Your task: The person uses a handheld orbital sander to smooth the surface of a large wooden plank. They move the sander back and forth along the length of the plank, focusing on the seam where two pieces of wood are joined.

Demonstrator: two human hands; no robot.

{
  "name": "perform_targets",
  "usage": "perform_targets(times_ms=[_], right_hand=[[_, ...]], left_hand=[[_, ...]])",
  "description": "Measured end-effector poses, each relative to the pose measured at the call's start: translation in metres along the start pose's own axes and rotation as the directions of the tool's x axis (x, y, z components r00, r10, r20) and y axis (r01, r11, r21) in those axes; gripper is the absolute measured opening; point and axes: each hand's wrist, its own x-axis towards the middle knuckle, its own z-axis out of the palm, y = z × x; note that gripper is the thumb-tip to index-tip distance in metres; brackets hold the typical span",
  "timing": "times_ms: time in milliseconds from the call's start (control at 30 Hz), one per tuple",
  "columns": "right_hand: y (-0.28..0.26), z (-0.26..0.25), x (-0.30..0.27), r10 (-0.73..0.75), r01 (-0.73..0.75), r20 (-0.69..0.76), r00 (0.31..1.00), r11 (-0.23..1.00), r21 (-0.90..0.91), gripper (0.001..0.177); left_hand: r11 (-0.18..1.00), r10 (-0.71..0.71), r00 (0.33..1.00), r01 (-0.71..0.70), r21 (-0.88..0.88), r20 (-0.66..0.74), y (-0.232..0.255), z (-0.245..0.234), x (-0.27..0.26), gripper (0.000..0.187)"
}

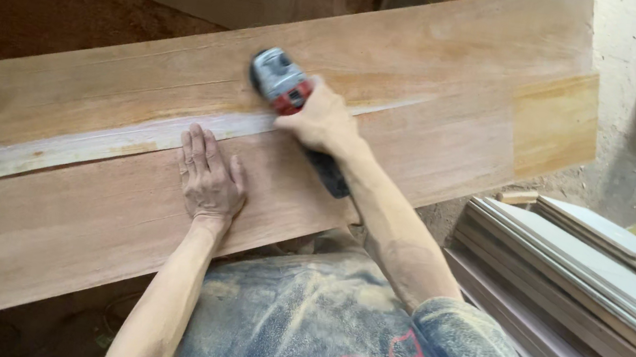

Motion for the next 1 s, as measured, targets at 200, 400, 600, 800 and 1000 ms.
perform_targets(times_ms=[200, 400, 600, 800, 1000], right_hand=[[0.075, -0.061, 0.034, -0.057, 0.088, -0.136, 0.989, 0.969, 0.23, 0.06], [0.097, -0.086, 0.034, 0.068, 0.001, -0.159, 0.985, 0.915, 0.403, 0.033], [0.027, -0.022, 0.022, -0.111, 0.13, -0.081, 0.991, 0.945, 0.301, 0.054], [-0.066, 0.051, 0.012, -0.214, 0.213, 0.049, 0.976, 0.977, 0.017, 0.077], [-0.131, 0.073, 0.013, -0.202, 0.214, 0.146, 0.969, 0.974, -0.078, 0.084]], left_hand=[[0.999, -0.034, 0.999, 0.034, -0.016, 0.009, 0.0, 0.002, 0.002, 0.074], [0.998, -0.046, 0.999, 0.046, 0.043, 0.01, 0.0, 0.006, 0.003, 0.076], [0.997, -0.081, 0.997, 0.081, 0.003, 0.018, 0.002, 0.005, 0.003, 0.074], [0.994, -0.096, 0.993, 0.091, -0.066, -0.074, 0.0, 0.006, -0.002, 0.069], [0.988, -0.138, 0.985, 0.129, -0.086, -0.108, 0.0, 0.008, 0.001, 0.07]])
